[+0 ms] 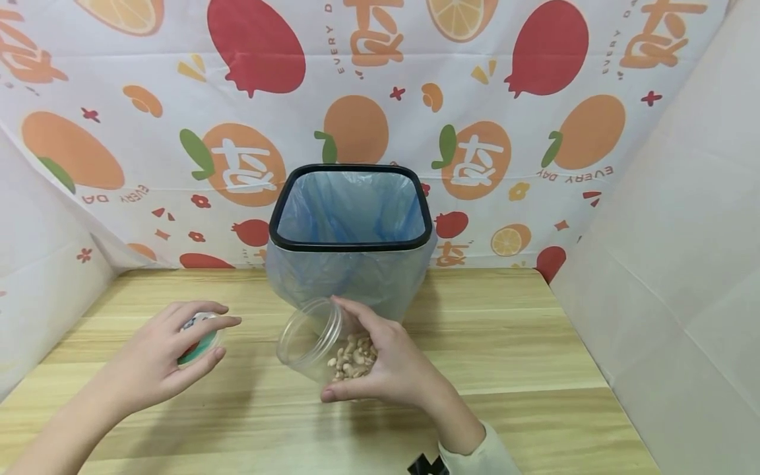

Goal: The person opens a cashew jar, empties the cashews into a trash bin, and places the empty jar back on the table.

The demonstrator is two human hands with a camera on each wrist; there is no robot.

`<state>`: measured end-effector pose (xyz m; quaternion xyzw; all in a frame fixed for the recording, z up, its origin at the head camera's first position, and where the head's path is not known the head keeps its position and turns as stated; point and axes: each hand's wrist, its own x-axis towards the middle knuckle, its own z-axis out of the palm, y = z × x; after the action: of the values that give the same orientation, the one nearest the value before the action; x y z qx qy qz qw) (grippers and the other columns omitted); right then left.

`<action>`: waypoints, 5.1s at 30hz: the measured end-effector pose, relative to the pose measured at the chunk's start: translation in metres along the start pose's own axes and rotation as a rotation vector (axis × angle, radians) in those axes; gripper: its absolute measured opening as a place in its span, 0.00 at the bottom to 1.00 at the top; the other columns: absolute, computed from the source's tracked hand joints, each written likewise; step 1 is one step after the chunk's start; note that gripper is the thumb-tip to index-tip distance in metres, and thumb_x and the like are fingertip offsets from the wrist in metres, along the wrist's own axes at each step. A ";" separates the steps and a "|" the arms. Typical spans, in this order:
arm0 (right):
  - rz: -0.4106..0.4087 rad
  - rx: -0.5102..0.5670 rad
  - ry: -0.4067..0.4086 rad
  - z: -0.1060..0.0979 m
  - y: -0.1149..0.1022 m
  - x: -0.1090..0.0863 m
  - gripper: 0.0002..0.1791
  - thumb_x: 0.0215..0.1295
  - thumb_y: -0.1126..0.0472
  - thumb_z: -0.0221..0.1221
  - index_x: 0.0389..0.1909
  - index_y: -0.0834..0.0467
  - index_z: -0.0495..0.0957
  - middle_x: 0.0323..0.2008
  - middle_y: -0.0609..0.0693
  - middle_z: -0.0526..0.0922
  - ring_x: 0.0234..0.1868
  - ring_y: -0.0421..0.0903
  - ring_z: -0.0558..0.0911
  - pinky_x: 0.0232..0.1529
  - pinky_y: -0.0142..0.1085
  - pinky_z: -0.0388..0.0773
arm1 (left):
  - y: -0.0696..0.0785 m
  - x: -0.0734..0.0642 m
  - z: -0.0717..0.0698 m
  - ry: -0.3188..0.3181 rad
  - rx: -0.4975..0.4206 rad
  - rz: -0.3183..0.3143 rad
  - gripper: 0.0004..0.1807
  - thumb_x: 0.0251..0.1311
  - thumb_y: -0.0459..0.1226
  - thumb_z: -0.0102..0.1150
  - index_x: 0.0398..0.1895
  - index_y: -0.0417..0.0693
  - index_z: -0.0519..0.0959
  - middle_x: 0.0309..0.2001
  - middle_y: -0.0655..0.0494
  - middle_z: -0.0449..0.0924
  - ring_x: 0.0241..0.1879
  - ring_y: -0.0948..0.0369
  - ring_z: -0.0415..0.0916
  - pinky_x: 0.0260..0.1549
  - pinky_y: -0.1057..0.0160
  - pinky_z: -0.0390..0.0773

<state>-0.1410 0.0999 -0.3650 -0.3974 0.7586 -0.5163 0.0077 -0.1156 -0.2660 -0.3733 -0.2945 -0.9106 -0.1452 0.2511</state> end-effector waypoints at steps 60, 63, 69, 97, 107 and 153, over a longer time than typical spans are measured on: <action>0.006 -0.004 0.003 -0.002 -0.003 -0.002 0.61 0.37 0.54 0.83 0.74 0.38 0.58 0.57 0.40 0.82 0.59 0.47 0.81 0.59 0.37 0.77 | -0.052 -0.049 0.024 -0.350 0.000 -0.193 0.25 0.46 0.60 0.74 0.45 0.64 0.81 0.48 0.64 0.79 0.47 0.48 0.77 0.36 0.48 0.80; 0.003 -0.006 0.003 -0.002 -0.002 -0.001 0.61 0.37 0.54 0.83 0.74 0.38 0.58 0.57 0.40 0.82 0.58 0.47 0.81 0.59 0.37 0.77 | -0.053 -0.050 0.025 -0.352 0.003 -0.197 0.25 0.46 0.60 0.74 0.45 0.65 0.81 0.48 0.64 0.79 0.47 0.49 0.77 0.35 0.49 0.80; 0.003 -0.012 -0.001 -0.003 -0.002 -0.001 0.61 0.38 0.54 0.82 0.75 0.39 0.59 0.57 0.41 0.82 0.58 0.45 0.81 0.59 0.37 0.77 | -0.055 -0.051 0.026 -0.363 0.012 -0.193 0.25 0.44 0.62 0.73 0.44 0.67 0.81 0.47 0.64 0.79 0.46 0.53 0.77 0.36 0.52 0.79; 0.011 0.020 -0.006 -0.001 -0.002 0.000 0.61 0.38 0.55 0.82 0.74 0.38 0.58 0.58 0.43 0.82 0.58 0.47 0.81 0.59 0.37 0.77 | -0.032 -0.007 0.001 -0.082 0.061 -0.046 0.23 0.49 0.44 0.76 0.50 0.59 0.82 0.50 0.62 0.81 0.50 0.55 0.79 0.41 0.48 0.82; 0.022 -0.022 -0.010 0.000 -0.003 0.000 0.61 0.37 0.53 0.82 0.74 0.37 0.59 0.57 0.44 0.82 0.58 0.40 0.80 0.59 0.37 0.77 | 0.026 0.065 -0.033 0.297 -0.018 0.246 0.21 0.70 0.54 0.53 0.48 0.50 0.85 0.46 0.57 0.84 0.45 0.56 0.79 0.51 0.71 0.71; -0.005 0.091 0.033 -0.023 0.001 -0.010 0.58 0.41 0.61 0.81 0.75 0.46 0.59 0.58 0.53 0.81 0.58 0.54 0.80 0.57 0.36 0.79 | 0.043 0.153 0.005 0.206 -0.075 0.393 0.33 0.55 0.28 0.71 0.66 0.49 0.75 0.62 0.53 0.78 0.67 0.47 0.70 0.68 0.41 0.64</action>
<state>-0.1447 0.1241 -0.3585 -0.3899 0.7332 -0.5570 0.0119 -0.1982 -0.1589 -0.2899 -0.4588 -0.7993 -0.1565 0.3551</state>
